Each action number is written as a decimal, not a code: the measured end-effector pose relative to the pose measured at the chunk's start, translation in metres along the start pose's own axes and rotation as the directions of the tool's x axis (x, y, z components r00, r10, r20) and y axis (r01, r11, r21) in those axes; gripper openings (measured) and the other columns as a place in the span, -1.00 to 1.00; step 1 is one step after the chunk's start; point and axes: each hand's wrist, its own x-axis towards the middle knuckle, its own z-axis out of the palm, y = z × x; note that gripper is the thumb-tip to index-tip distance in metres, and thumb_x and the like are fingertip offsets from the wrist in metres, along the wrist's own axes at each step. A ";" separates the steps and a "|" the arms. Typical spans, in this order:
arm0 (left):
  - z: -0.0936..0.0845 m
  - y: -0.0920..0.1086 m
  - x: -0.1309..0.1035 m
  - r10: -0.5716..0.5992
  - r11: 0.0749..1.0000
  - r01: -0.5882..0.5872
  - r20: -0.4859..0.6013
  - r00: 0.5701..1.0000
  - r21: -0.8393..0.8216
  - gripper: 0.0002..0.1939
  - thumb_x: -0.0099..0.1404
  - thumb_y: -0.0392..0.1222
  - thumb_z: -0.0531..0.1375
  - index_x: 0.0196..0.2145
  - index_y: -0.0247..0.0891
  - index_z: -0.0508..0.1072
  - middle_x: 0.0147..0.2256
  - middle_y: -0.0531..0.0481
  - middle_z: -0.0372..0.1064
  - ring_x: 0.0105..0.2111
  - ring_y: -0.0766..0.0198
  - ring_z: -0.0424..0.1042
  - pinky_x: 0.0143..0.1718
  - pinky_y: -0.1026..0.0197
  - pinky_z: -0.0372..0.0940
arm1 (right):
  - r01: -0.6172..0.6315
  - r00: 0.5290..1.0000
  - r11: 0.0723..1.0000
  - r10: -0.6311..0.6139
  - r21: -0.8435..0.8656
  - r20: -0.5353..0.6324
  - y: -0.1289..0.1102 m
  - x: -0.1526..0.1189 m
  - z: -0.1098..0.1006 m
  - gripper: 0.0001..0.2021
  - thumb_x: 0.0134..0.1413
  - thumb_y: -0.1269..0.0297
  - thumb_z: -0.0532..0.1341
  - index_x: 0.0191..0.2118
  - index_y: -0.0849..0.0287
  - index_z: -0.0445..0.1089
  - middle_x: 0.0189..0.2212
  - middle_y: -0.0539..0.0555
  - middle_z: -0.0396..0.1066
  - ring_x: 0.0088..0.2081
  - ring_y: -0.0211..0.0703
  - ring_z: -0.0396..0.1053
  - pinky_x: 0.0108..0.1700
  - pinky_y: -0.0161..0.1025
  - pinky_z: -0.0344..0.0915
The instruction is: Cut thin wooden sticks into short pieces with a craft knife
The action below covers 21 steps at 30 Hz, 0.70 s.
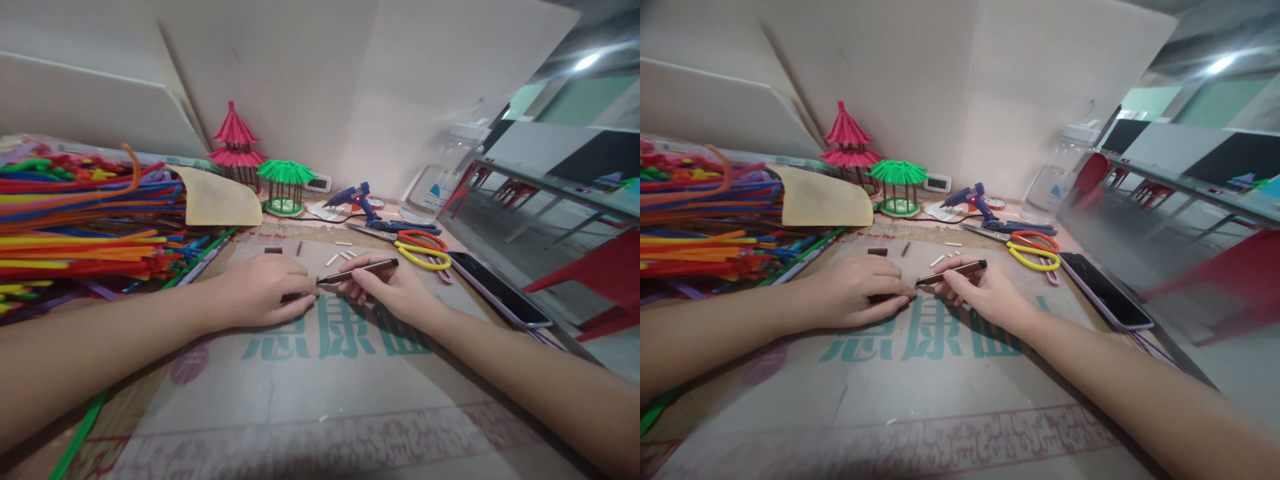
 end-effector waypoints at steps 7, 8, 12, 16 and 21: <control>0.001 0.000 0.000 -0.006 1.000 0.006 -0.020 1.000 0.005 -0.72 0.47 -0.15 0.08 -0.29 -0.25 0.56 -0.39 -0.03 0.51 -0.39 0.23 0.44 -0.32 0.21 0.24 | 0.018 1.000 1.000 -0.018 0.000 -0.012 0.001 0.001 0.000 -0.74 0.19 0.13 0.28 -0.12 0.21 0.50 -0.39 0.08 0.57 -0.48 -0.27 0.45 -0.48 -0.35 0.42; 0.001 0.000 0.000 -0.009 1.000 0.009 -0.021 1.000 0.006 -0.72 0.47 -0.15 0.09 -0.31 -0.25 0.55 -0.40 -0.03 0.51 -0.40 0.23 0.43 -0.33 0.21 0.24 | 0.022 1.000 1.000 -0.022 -0.001 -0.011 0.001 0.001 0.000 -0.74 0.20 0.13 0.28 -0.12 0.21 0.50 -0.39 0.09 0.57 -0.48 -0.26 0.45 -0.47 -0.35 0.42; 0.001 0.000 0.001 -0.016 1.000 0.016 -0.025 1.000 0.016 -0.73 0.47 -0.16 0.09 -0.32 -0.24 0.54 -0.41 -0.01 0.49 -0.40 0.23 0.43 -0.33 0.20 0.23 | 0.027 1.000 1.000 -0.027 0.001 -0.010 0.002 0.001 0.000 -0.75 0.21 0.14 0.27 -0.12 0.21 0.50 -0.39 0.09 0.58 -0.46 -0.26 0.47 -0.46 -0.35 0.43; 0.001 0.000 0.001 -0.019 1.000 0.019 -0.018 1.000 0.017 -0.73 0.46 -0.15 0.09 -0.33 -0.24 0.53 -0.42 -0.01 0.48 -0.40 0.23 0.42 -0.34 0.20 0.22 | 0.017 1.000 1.000 -0.017 0.004 -0.009 0.003 0.002 0.000 -0.74 0.21 0.13 0.27 -0.11 0.21 0.50 -0.37 0.10 0.58 -0.45 -0.25 0.48 -0.46 -0.34 0.43; 0.000 0.000 0.001 -0.028 1.000 0.028 -0.027 0.999 0.013 -0.73 0.46 -0.16 0.10 -0.35 -0.24 0.51 -0.43 0.00 0.48 -0.42 0.24 0.42 -0.34 0.21 0.21 | 0.012 1.000 1.000 -0.012 -0.007 0.002 0.003 0.002 -0.001 -0.75 0.20 0.13 0.29 -0.13 0.20 0.49 -0.39 0.09 0.58 -0.47 -0.25 0.47 -0.45 -0.32 0.43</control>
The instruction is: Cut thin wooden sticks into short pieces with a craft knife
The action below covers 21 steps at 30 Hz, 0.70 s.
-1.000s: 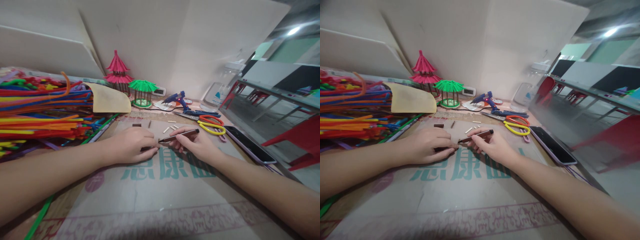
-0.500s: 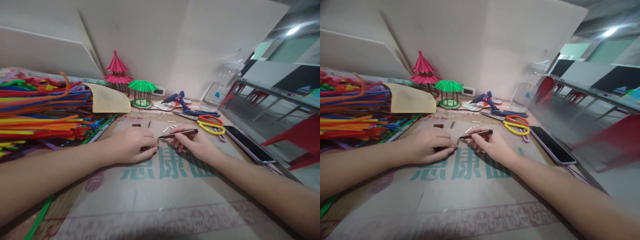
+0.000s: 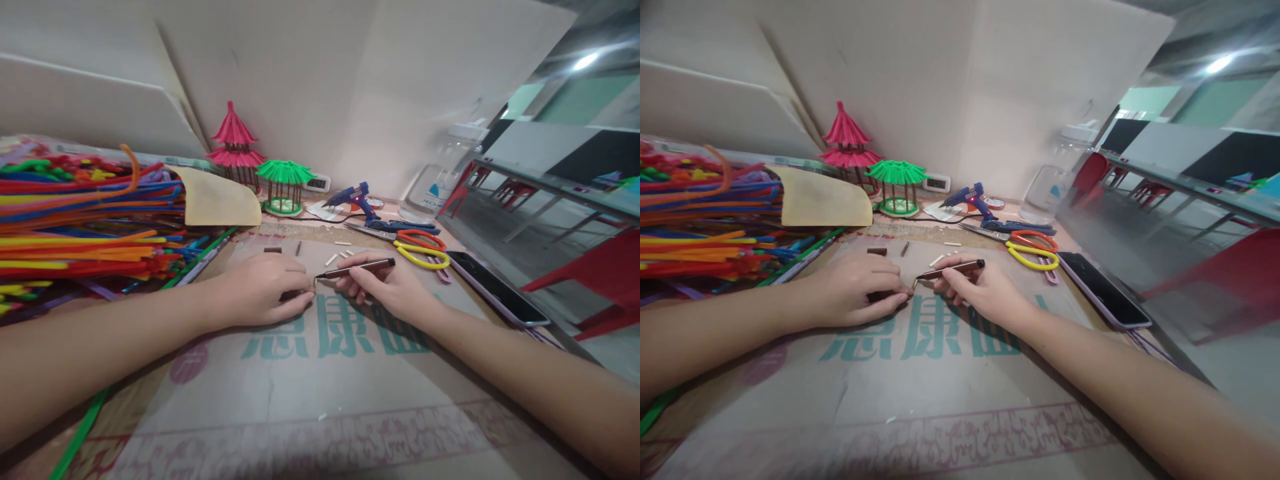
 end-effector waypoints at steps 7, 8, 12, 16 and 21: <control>0.001 -0.001 0.000 -0.006 1.000 0.006 0.008 1.000 -0.013 -0.74 0.46 -0.17 0.10 -0.34 -0.24 0.52 -0.42 0.00 0.48 -0.42 0.24 0.41 -0.34 0.21 0.20 | 0.033 0.999 0.999 -0.033 0.008 0.033 0.003 -0.001 0.000 -0.78 0.20 0.15 0.29 -0.15 0.17 0.49 -0.41 0.06 0.58 -0.48 -0.26 0.46 -0.40 -0.29 0.45; 0.001 0.000 0.000 -0.009 1.000 0.009 0.008 1.000 -0.014 -0.74 0.46 -0.16 0.10 -0.35 -0.24 0.52 -0.42 0.00 0.49 -0.41 0.24 0.41 -0.33 0.21 0.20 | 0.025 0.999 1.000 -0.025 0.005 0.022 0.003 -0.001 0.000 -0.78 0.21 0.14 0.28 -0.14 0.18 0.49 -0.40 0.07 0.58 -0.48 -0.26 0.46 -0.40 -0.29 0.44; 0.001 0.000 0.001 -0.010 1.000 0.010 0.011 1.000 -0.014 -0.74 0.46 -0.16 0.10 -0.35 -0.24 0.52 -0.42 -0.01 0.48 -0.41 0.24 0.42 -0.33 0.22 0.21 | -0.002 1.000 1.000 0.002 -0.003 -0.001 0.001 0.000 0.001 -0.74 0.21 0.11 0.28 -0.11 0.19 0.49 -0.38 0.09 0.59 -0.48 -0.26 0.46 -0.45 -0.32 0.41; 0.000 0.000 0.001 -0.011 1.000 0.011 0.004 1.000 -0.013 -0.72 0.46 -0.16 0.10 -0.35 -0.24 0.53 -0.43 -0.01 0.48 -0.41 0.23 0.42 -0.33 0.20 0.21 | 0.007 1.000 1.000 -0.007 -0.006 0.020 0.000 -0.001 0.000 -0.75 0.20 0.13 0.29 -0.12 0.19 0.48 -0.40 0.07 0.58 -0.49 -0.27 0.45 -0.44 -0.32 0.41; -0.001 0.000 0.000 -0.016 1.000 0.016 0.001 1.000 -0.004 -0.71 0.46 -0.16 0.09 -0.34 -0.24 0.56 -0.45 0.00 0.46 -0.43 0.24 0.41 -0.35 0.20 0.20 | 0.056 0.996 0.998 -0.057 0.008 0.073 0.002 -0.001 -0.001 -0.79 0.21 0.16 0.29 -0.14 0.19 0.49 -0.40 0.06 0.59 -0.48 -0.27 0.46 -0.41 -0.32 0.43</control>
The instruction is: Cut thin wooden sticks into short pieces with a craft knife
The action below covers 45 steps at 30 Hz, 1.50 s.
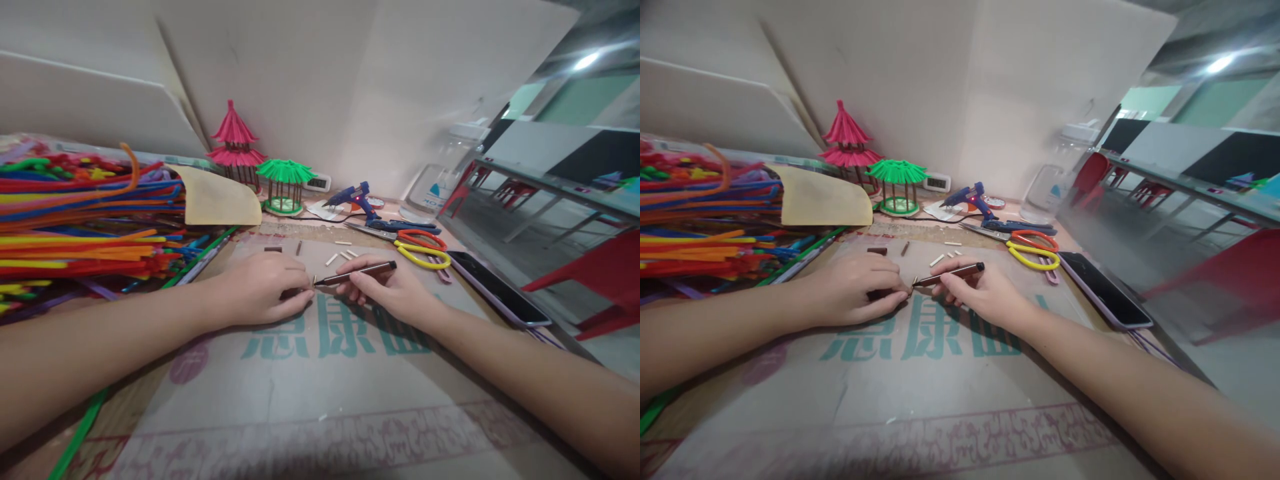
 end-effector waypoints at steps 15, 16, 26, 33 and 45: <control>0.000 0.000 -0.001 -0.015 1.000 0.015 0.019 1.000 -0.010 -0.71 0.46 -0.14 0.09 -0.32 -0.23 0.55 -0.42 0.00 0.49 -0.40 0.24 0.44 -0.33 0.20 0.24 | -0.020 1.000 1.000 0.020 -0.019 -0.018 -0.001 0.000 0.000 -0.73 0.21 0.08 0.30 -0.13 0.17 0.49 -0.39 0.08 0.59 -0.46 -0.22 0.48 -0.37 -0.25 0.46; 0.000 0.000 -0.001 -0.012 1.000 0.013 0.021 1.000 -0.012 -0.71 0.46 -0.14 0.08 -0.32 -0.23 0.55 -0.42 0.00 0.49 -0.40 0.23 0.44 -0.32 0.19 0.24 | -0.021 1.000 1.000 0.021 -0.018 -0.018 -0.001 0.000 0.000 -0.73 0.21 0.07 0.30 -0.13 0.17 0.50 -0.39 0.08 0.59 -0.46 -0.22 0.48 -0.37 -0.25 0.46; 0.000 0.000 0.000 -0.002 1.000 0.002 0.022 1.000 -0.006 -0.71 0.47 -0.14 0.07 -0.32 -0.23 0.54 -0.41 -0.01 0.50 -0.41 0.24 0.43 -0.33 0.20 0.22 | -0.004 1.000 1.000 0.003 -0.024 -0.027 0.000 0.000 0.001 -0.72 0.21 0.06 0.30 -0.13 0.17 0.50 -0.39 0.08 0.58 -0.46 -0.22 0.48 -0.38 -0.24 0.47; 0.000 0.001 0.000 0.000 1.000 0.000 0.011 1.000 0.010 -0.73 0.46 -0.15 0.09 -0.36 -0.23 0.50 -0.42 -0.01 0.48 -0.42 0.24 0.41 -0.34 0.21 0.20 | -0.040 0.998 0.999 0.037 -0.037 -0.058 -0.001 0.001 0.001 -0.74 0.22 0.09 0.28 -0.12 0.18 0.49 -0.40 0.07 0.58 -0.48 -0.24 0.46 -0.40 -0.27 0.45; 0.000 0.001 0.000 0.006 1.000 -0.006 0.006 1.000 0.019 -0.72 0.46 -0.15 0.10 -0.38 -0.23 0.49 -0.44 0.00 0.47 -0.43 0.25 0.40 -0.36 0.20 0.20 | -0.047 0.997 0.998 0.045 -0.032 -0.062 -0.001 0.001 0.001 -0.71 0.21 0.07 0.29 -0.11 0.17 0.50 -0.39 0.08 0.59 -0.49 -0.23 0.46 -0.41 -0.26 0.46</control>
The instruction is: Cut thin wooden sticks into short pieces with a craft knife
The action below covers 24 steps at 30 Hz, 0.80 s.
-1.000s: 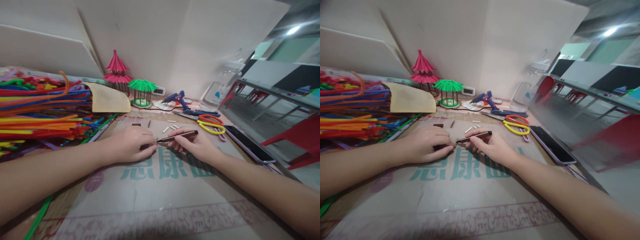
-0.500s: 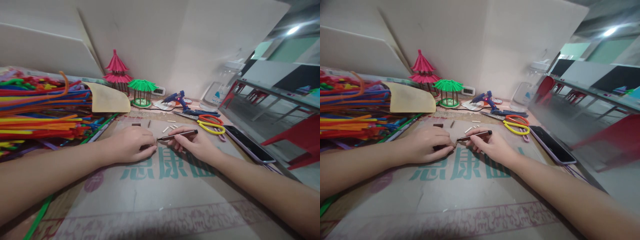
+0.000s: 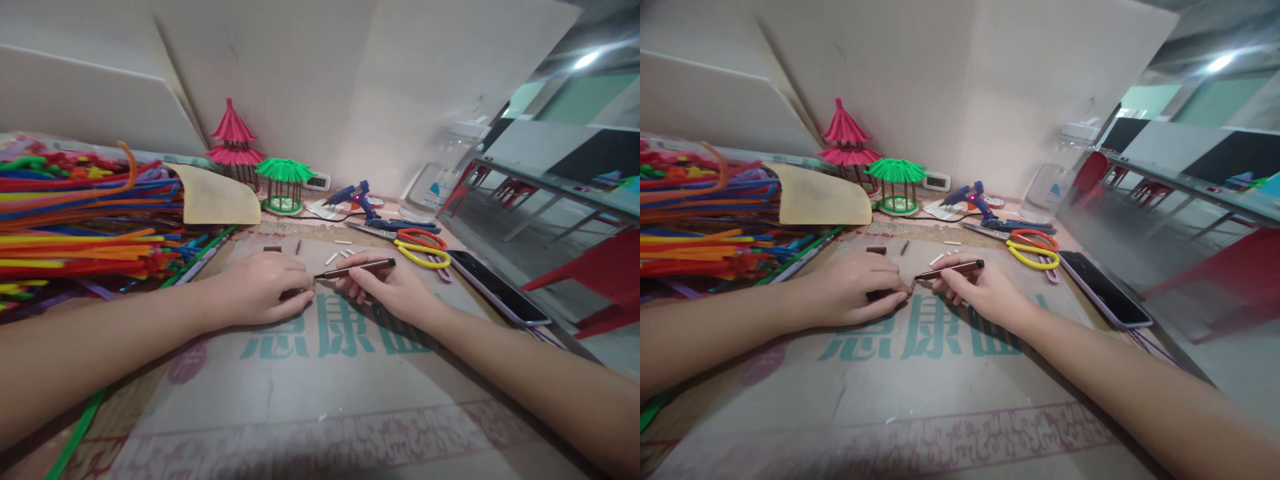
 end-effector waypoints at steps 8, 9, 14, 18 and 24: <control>0.000 0.000 0.000 -0.011 1.000 0.011 0.008 1.000 -0.003 -0.71 0.46 -0.15 0.09 -0.39 -0.24 0.49 -0.45 0.00 0.46 -0.43 0.25 0.40 -0.35 0.20 0.20 | -0.026 1.000 1.000 0.026 -0.006 -0.016 -0.001 0.000 0.000 -0.69 0.23 0.06 0.27 -0.07 0.19 0.49 -0.35 0.10 0.60 -0.49 -0.26 0.46 -0.43 -0.29 0.44; 0.000 0.000 0.000 -0.014 1.000 0.014 0.008 1.000 -0.004 -0.71 0.46 -0.15 0.09 -0.39 -0.24 0.49 -0.44 0.00 0.46 -0.43 0.25 0.40 -0.35 0.20 0.20 | -0.022 1.000 1.000 0.022 -0.005 -0.011 -0.001 0.000 0.000 -0.69 0.23 0.06 0.27 -0.07 0.20 0.49 -0.35 0.10 0.60 -0.48 -0.25 0.46 -0.43 -0.29 0.44; 0.001 -0.001 -0.001 -0.010 1.000 0.010 0.005 1.000 -0.021 -0.71 0.46 -0.15 0.09 -0.36 -0.23 0.53 -0.43 0.00 0.48 -0.42 0.23 0.42 -0.35 0.19 0.22 | 0.010 1.000 1.000 -0.010 0.003 0.015 0.001 0.000 -0.001 -0.73 0.20 0.07 0.29 -0.12 0.16 0.50 -0.40 0.08 0.60 -0.48 -0.22 0.47 -0.39 -0.24 0.47; 0.001 -0.001 0.000 -0.020 0.999 0.021 0.012 1.000 -0.029 -0.70 0.46 -0.15 0.08 -0.35 -0.24 0.54 -0.43 0.00 0.49 -0.43 0.24 0.42 -0.36 0.20 0.21 | 0.013 0.999 1.000 -0.014 0.007 0.037 0.000 -0.001 -0.001 -0.76 0.18 0.08 0.31 -0.16 0.14 0.50 -0.41 0.06 0.59 -0.47 -0.21 0.49 -0.39 -0.24 0.47; 0.000 -0.001 0.000 -0.046 0.998 0.047 0.019 0.999 -0.052 -0.71 0.46 -0.14 0.09 -0.40 -0.24 0.49 -0.44 0.00 0.48 -0.43 0.26 0.41 -0.35 0.23 0.20 | -0.010 1.000 1.000 0.009 0.013 0.004 0.000 0.000 0.000 -0.73 0.21 0.09 0.29 -0.11 0.17 0.49 -0.38 0.07 0.59 -0.49 -0.25 0.45 -0.41 -0.26 0.45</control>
